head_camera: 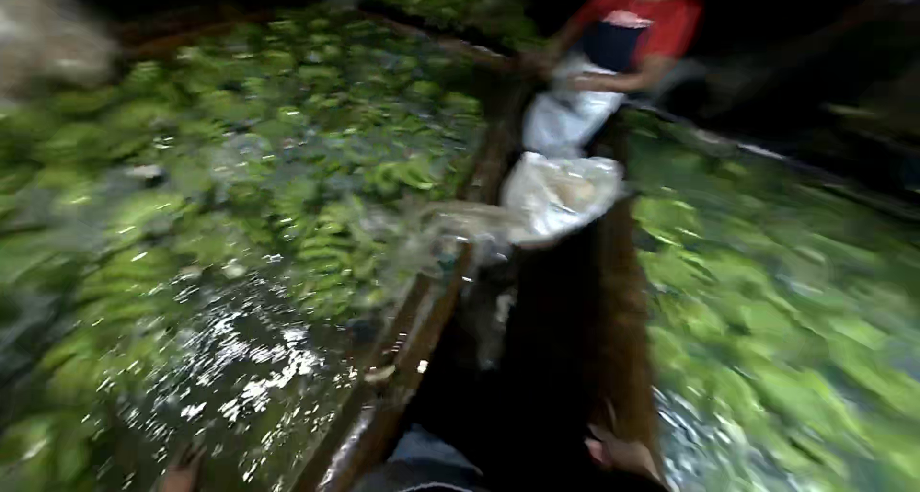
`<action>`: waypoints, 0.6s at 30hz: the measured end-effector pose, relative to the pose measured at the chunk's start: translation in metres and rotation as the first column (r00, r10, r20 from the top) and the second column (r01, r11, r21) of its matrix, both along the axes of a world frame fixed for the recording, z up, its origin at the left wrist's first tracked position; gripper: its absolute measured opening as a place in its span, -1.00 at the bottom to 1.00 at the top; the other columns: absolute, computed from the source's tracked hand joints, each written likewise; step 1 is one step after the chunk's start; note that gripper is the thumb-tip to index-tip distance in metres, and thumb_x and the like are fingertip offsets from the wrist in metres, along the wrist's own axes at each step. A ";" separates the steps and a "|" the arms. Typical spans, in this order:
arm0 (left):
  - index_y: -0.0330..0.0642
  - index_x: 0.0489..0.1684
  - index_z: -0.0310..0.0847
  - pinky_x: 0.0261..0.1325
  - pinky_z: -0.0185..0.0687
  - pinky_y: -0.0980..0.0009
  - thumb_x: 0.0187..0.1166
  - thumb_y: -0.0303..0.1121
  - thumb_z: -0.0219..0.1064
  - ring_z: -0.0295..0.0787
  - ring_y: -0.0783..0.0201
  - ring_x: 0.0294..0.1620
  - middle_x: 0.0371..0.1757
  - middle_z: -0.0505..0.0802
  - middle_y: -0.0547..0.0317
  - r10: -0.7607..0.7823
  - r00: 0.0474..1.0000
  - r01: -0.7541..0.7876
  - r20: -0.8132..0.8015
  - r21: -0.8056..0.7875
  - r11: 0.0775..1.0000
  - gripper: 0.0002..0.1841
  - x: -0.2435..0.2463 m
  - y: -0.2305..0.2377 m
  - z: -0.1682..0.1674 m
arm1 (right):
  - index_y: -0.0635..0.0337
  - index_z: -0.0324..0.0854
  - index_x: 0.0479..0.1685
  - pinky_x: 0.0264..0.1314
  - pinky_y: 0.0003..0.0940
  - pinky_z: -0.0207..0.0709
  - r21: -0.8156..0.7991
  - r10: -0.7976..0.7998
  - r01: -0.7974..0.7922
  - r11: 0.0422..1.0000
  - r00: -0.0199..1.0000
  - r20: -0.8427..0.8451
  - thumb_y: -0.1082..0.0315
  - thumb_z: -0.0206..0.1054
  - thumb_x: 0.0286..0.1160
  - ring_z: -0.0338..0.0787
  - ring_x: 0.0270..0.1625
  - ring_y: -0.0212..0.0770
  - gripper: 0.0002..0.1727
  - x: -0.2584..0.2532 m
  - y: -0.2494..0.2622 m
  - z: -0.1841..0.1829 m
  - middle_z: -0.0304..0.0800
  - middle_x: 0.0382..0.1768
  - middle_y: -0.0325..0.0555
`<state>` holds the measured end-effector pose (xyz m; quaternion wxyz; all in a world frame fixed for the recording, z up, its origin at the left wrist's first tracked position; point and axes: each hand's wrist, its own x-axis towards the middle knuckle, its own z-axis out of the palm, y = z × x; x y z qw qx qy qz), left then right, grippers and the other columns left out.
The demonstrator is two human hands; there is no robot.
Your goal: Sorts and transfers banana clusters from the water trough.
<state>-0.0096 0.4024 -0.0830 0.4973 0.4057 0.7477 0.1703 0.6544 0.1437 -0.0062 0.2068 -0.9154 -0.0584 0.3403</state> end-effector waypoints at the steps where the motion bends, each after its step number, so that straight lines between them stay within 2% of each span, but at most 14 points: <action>1: -0.47 0.70 0.20 0.42 0.54 -0.17 0.78 -0.31 0.21 0.63 -0.31 0.41 0.46 0.59 -0.54 -0.017 0.999 0.020 -0.040 0.083 0.996 -0.41 -0.007 0.016 -0.025 | 0.36 0.50 0.50 0.06 -0.16 0.66 -0.048 0.033 -0.035 0.998 0.999 -0.026 0.13 0.16 0.84 0.81 -0.05 -0.12 -0.50 -0.005 0.055 -0.009 0.79 0.14 0.20; 3: -0.34 0.78 0.11 0.61 0.35 -0.20 0.75 -0.25 0.26 0.46 -0.33 0.60 0.60 0.50 -0.46 0.075 0.991 -0.069 -0.107 0.066 0.995 -0.33 -0.002 0.056 -0.031 | 0.33 0.56 0.41 -0.15 -0.22 0.65 0.015 0.287 -0.287 0.958 0.957 -0.026 0.22 0.24 0.78 0.77 -0.24 -0.20 -0.59 -0.033 0.154 -0.019 0.81 0.00 0.12; 4: -0.32 0.80 0.09 0.66 0.29 -0.18 0.73 -0.25 0.29 0.40 -0.32 0.65 0.64 0.46 -0.44 0.151 0.980 -0.142 -0.129 0.077 0.987 -0.30 0.002 0.074 -0.028 | 0.35 0.58 0.37 -0.17 -0.18 0.66 0.063 0.421 -0.419 0.906 0.907 -0.027 0.27 0.27 0.75 0.77 -0.27 -0.17 -0.62 -0.054 0.198 -0.021 0.81 -0.02 0.14; 6: -0.37 0.81 0.04 0.76 0.16 -0.12 0.71 -0.27 0.31 0.24 -0.32 0.75 0.73 0.31 -0.47 0.264 0.952 -0.241 -0.153 0.156 0.958 -0.26 0.005 0.105 -0.033 | 0.34 0.60 0.38 -0.06 -0.08 0.71 0.104 0.628 -0.622 0.776 0.777 -0.044 0.33 0.33 0.70 0.80 -0.20 -0.07 -0.62 -0.106 0.280 -0.018 0.80 0.05 0.19; 9: -0.42 0.80 0.03 0.80 0.06 -0.15 0.67 -0.24 0.34 0.09 -0.40 0.79 0.75 0.22 -0.53 0.390 0.890 -0.338 -0.237 0.232 0.912 -0.22 -0.009 0.139 -0.063 | 0.22 0.60 0.44 0.15 0.07 0.71 0.042 0.846 -0.846 0.532 0.529 -0.072 0.24 0.34 0.70 0.85 0.01 0.04 -0.58 -0.185 0.371 -0.018 0.79 0.18 0.19; 10: -0.44 0.80 0.02 0.80 0.04 -0.16 0.66 -0.22 0.34 0.07 -0.42 0.80 0.75 0.21 -0.55 0.432 0.862 -0.378 -0.266 0.230 0.897 -0.20 -0.015 0.149 -0.073 | 0.20 0.60 0.48 0.30 0.14 0.65 0.022 0.889 -0.891 0.453 0.449 -0.093 0.21 0.35 0.69 0.83 0.16 0.10 -0.55 -0.210 0.393 -0.021 0.77 0.26 0.22; 12: -0.49 0.79 -0.01 0.79 0.01 -0.19 0.66 -0.15 0.35 0.07 -0.46 0.78 0.74 0.21 -0.60 0.516 0.794 -0.470 -0.323 0.213 0.857 -0.16 -0.029 0.171 -0.092 | 0.26 0.58 0.50 0.48 0.16 0.56 0.019 0.944 -0.954 0.298 0.292 -0.155 0.20 0.35 0.69 0.76 0.35 0.17 -0.51 -0.250 0.424 -0.039 0.73 0.34 0.26; 14: -0.52 0.80 -0.08 0.77 0.02 -0.22 0.66 -0.04 0.34 0.10 -0.49 0.76 0.73 0.21 -0.62 0.538 0.758 -0.514 -0.368 0.170 0.841 -0.08 -0.045 0.193 -0.113 | 0.32 0.57 0.49 0.53 0.18 0.51 0.034 0.965 -0.993 0.116 0.105 -0.238 0.20 0.36 0.68 0.74 0.38 0.23 -0.49 -0.281 0.441 -0.075 0.74 0.31 0.31; 15: -0.51 0.81 -0.13 0.75 0.08 -0.24 0.65 0.02 0.33 0.13 -0.49 0.75 0.73 0.21 -0.61 0.531 0.758 -0.522 -0.377 0.138 0.842 -0.04 -0.050 0.205 -0.121 | 0.31 0.58 0.48 0.51 0.18 0.53 0.046 0.960 -0.999 0.008 -0.005 -0.281 0.18 0.36 0.66 0.76 0.36 0.23 -0.48 -0.292 0.447 -0.101 0.76 0.29 0.31; 16: -0.49 0.82 -0.16 0.73 0.16 -0.23 0.66 0.06 0.31 0.16 -0.48 0.74 0.74 0.20 -0.60 0.513 0.767 -0.518 -0.384 0.100 0.849 -0.02 -0.054 0.217 -0.127 | 0.30 0.53 0.54 0.58 0.16 0.46 0.061 0.932 -0.996 -0.072 -0.089 -0.350 0.17 0.33 0.69 0.70 0.43 0.23 -0.46 -0.307 0.454 -0.119 0.69 0.38 0.31; 18: -0.48 0.81 -0.06 0.74 0.14 -0.22 0.70 0.09 0.22 0.17 -0.44 0.75 0.73 0.24 -0.56 0.419 0.808 -0.429 -0.414 0.072 0.900 -0.08 -0.060 0.231 -0.138 | 0.23 0.51 0.61 0.67 0.09 0.39 0.082 0.917 -0.985 -0.150 -0.170 -0.360 0.12 0.34 0.67 0.64 0.53 0.19 -0.41 -0.338 0.454 -0.144 0.64 0.48 0.29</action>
